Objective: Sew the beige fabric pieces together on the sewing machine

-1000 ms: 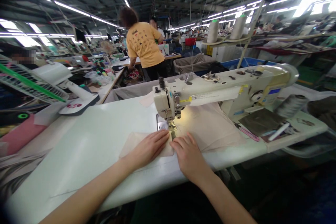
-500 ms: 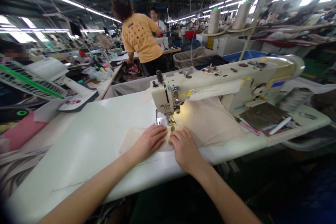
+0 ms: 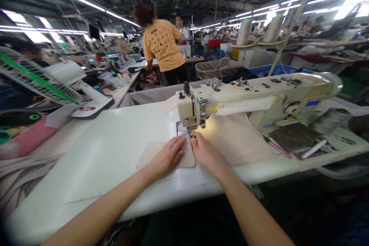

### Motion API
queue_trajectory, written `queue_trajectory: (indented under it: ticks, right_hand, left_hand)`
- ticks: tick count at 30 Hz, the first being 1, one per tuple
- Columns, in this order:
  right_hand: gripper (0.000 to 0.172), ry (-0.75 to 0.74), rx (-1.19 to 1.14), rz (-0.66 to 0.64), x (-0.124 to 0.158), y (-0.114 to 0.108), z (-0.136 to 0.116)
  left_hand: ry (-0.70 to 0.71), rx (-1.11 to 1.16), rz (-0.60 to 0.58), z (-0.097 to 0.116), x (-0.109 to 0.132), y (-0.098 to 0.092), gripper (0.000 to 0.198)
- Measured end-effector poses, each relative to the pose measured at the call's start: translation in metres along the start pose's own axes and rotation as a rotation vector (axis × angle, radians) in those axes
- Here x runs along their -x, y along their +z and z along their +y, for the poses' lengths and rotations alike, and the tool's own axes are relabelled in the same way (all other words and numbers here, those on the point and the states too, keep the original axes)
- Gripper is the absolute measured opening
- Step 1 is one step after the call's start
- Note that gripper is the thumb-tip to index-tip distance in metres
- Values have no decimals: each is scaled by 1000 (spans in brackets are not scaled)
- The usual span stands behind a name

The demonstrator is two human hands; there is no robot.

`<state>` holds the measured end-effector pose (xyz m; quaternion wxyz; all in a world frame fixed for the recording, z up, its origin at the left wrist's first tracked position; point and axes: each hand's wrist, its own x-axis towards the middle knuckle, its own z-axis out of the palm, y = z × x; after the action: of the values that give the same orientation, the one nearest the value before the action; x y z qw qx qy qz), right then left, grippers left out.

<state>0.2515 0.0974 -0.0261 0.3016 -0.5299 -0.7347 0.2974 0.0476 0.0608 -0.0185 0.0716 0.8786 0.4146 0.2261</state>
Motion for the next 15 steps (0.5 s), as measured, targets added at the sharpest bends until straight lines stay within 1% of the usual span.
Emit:
queue_trajectory:
  ticks: [3, 6, 8, 11, 15]
  right_hand:
    - [38, 56, -35, -90, 8, -3, -1]
    - [53, 96, -51, -167, 17, -6, -6]
    - [62, 111, -57, -196, 20, -8, -9]
    - [68, 124, -61, -224, 21, -11, -12]
    - [78, 136, -66, -259, 20, -15, -17]
  left_hand:
    - [14, 4, -1, 3, -2, -3, 41]
    - [33, 13, 4, 5, -5, -5, 37]
    - [57, 29, 16, 4, -6, -6, 36]
    - [85, 62, 11, 2, -7, -6, 34]
    - [36, 143, -23, -1, -7, -5, 35]
